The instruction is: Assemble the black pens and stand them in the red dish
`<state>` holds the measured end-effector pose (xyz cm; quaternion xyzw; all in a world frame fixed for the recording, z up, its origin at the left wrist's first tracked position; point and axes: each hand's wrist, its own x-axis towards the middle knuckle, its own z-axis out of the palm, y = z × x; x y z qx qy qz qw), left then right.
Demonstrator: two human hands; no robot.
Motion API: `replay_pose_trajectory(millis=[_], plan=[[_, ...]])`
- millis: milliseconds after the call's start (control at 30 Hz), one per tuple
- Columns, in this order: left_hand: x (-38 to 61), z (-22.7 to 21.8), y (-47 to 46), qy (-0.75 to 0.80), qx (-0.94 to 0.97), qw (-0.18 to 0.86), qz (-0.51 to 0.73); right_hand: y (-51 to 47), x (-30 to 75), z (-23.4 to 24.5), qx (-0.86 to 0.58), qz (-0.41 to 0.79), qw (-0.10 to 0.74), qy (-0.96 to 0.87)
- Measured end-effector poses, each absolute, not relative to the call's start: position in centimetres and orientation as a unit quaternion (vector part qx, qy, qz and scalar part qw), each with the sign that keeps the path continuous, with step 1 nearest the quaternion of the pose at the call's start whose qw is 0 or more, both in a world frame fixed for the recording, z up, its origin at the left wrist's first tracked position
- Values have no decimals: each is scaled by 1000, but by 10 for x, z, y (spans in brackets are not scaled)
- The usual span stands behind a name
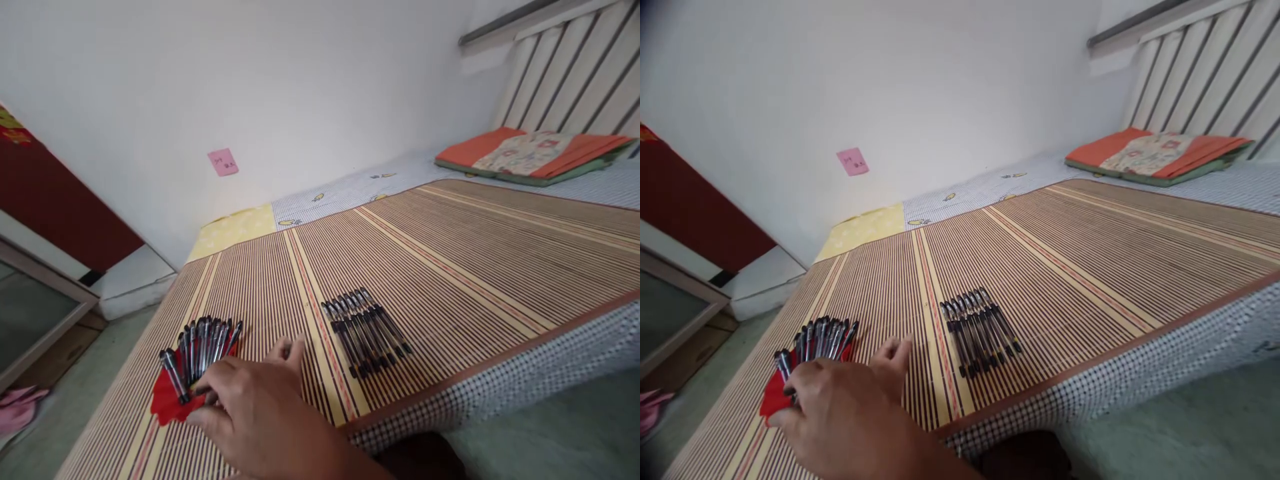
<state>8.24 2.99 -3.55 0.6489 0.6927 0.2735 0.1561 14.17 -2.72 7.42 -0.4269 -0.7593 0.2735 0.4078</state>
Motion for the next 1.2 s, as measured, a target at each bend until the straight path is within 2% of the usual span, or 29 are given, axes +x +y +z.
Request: replay_pose_trajectory(millis=[233,533,900,1000,1100,1200], plan=[[145,-34,22,642,708,189,228,-22,158,81,-398,288,436,-754],[137,-41,22,645,704,217,204,-20,153,77,-387,270,432,-769],[126,-42,26,678,706,136,152,-21,161,81,-399,261,443,-759],[114,-41,30,711,680,75,164,-22,163,82,-424,265,448,-741],[114,-40,32,642,733,9,223,-21,162,80,-410,234,466,-749],[128,-41,32,526,813,8,250,-20,161,77,-384,232,470,-760]])
